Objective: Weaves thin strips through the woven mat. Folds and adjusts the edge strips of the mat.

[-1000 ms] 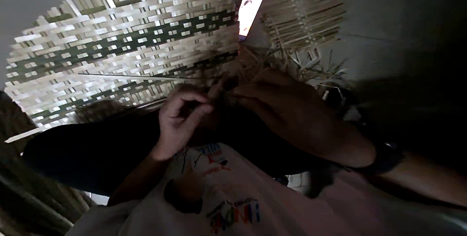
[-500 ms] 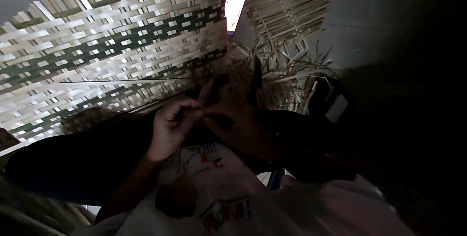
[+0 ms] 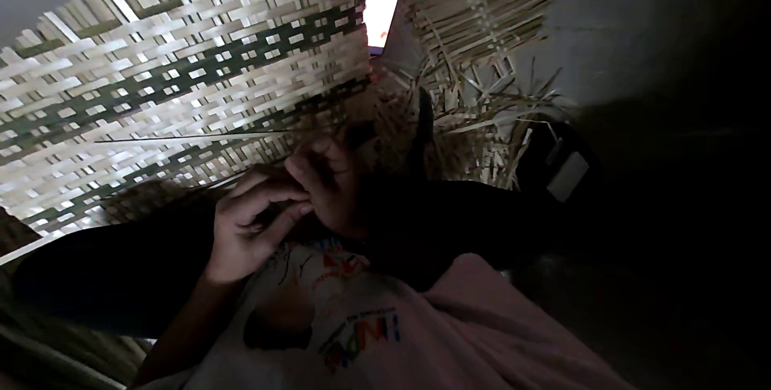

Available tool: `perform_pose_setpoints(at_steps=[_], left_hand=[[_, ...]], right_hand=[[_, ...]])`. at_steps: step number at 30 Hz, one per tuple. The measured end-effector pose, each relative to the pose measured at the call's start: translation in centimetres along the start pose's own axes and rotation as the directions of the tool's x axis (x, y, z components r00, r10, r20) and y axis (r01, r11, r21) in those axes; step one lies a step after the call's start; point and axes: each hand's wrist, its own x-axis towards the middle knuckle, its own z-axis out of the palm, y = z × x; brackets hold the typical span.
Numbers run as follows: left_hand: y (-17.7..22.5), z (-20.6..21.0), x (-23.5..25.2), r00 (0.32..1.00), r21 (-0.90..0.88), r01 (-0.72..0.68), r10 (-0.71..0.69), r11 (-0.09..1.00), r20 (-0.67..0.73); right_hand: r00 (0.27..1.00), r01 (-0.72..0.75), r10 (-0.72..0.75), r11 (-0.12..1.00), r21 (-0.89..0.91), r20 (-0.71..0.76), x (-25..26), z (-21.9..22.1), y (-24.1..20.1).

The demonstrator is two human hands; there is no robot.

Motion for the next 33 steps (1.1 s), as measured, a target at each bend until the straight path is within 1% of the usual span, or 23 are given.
perform_pose_setpoints(at_steps=[7, 10, 12, 15, 19, 21, 24, 26, 29, 33], left_hand=[[0.1, -0.1, 0.2, 0.999, 0.111, -0.039, 0.038, 0.993, 0.011], [0.5, 0.0, 0.6, 0.992, 0.212, -0.122, 0.117, 0.97, 0.035], [0.9, 0.0, 0.9, 0.989, 0.24, -0.148, 0.136, 0.96, 0.064], [1.4, -0.3, 1.2, 0.989, 0.226, -0.113, 0.089, 0.967, 0.115], [1.7, -0.5, 1.5, 0.989, 0.259, -0.083, 0.047, 0.962, 0.142], [1.7, -0.8, 1.6, 0.986, 0.269, -0.059, 0.014, 0.961, 0.169], [1.8, -1.1, 1.8, 0.978, 0.295, -0.063, 0.0, 0.953, 0.209], [1.8, -1.2, 1.8, 0.974, 0.311, -0.073, 0.001, 0.948, 0.226], [1.6, -1.1, 1.6, 0.976, 0.337, -0.073, -0.003, 0.939, 0.219], [1.1, -0.9, 1.4, 0.983, 0.345, -0.078, 0.014, 0.935, 0.184]], right_hand=[[0.995, -0.087, 0.088, 0.996, 0.012, -0.05, -0.4, -0.1, -0.3], [0.99, -0.109, 0.112, 0.993, 0.047, -0.081, -0.5, -0.1, -0.2], [0.984, -0.124, 0.134, 0.988, 0.096, -0.115, -0.3, 0.0, 0.0], [0.983, -0.146, 0.158, 0.981, 0.13, -0.089, -0.4, -0.4, -0.3], [0.983, -0.166, 0.176, 0.974, 0.156, -0.05, -0.6, -0.4, -0.6], [0.983, -0.17, 0.177, 0.976, 0.136, -0.043, -0.3, -0.1, -0.6], [0.985, -0.168, 0.171, 0.981, 0.095, -0.03, 0.2, -0.1, -0.1], [0.982, -0.183, 0.188, 0.974, 0.136, -0.027, 0.4, 0.0, 0.4], [0.973, -0.214, 0.226, 0.955, 0.206, -0.037, 0.5, 0.0, 1.3], [0.945, -0.283, 0.315, 0.922, 0.263, -0.089, 0.8, 0.2, 2.0]])
